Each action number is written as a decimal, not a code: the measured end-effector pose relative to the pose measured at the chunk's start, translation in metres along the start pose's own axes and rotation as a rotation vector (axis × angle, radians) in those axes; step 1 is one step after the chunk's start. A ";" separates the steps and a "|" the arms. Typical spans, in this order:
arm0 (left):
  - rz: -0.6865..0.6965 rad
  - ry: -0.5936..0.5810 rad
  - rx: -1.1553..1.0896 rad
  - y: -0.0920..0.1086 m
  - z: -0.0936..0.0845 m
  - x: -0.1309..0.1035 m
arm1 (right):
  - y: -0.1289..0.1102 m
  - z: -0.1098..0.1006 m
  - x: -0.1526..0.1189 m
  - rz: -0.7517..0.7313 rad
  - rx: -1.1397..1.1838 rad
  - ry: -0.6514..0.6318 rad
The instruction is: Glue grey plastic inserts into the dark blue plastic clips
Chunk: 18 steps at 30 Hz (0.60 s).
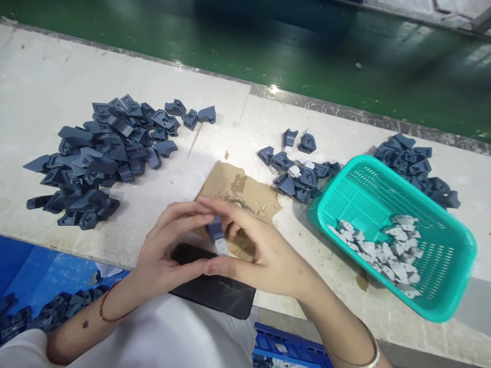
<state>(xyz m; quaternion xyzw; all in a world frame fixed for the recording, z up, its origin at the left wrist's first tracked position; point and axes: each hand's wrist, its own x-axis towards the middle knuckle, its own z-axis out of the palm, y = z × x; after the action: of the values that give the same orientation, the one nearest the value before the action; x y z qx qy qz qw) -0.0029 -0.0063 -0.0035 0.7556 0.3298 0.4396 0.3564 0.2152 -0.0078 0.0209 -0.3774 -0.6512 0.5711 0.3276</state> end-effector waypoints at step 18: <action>-0.168 -0.030 -0.055 0.001 0.001 -0.002 | -0.003 -0.083 -0.030 0.286 -1.038 0.752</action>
<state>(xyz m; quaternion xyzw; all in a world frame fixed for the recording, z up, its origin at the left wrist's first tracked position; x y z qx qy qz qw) -0.0028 -0.0086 -0.0038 0.7217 0.3744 0.4057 0.4176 0.3009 0.0077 0.0354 -0.7434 -0.6265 0.0495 0.2290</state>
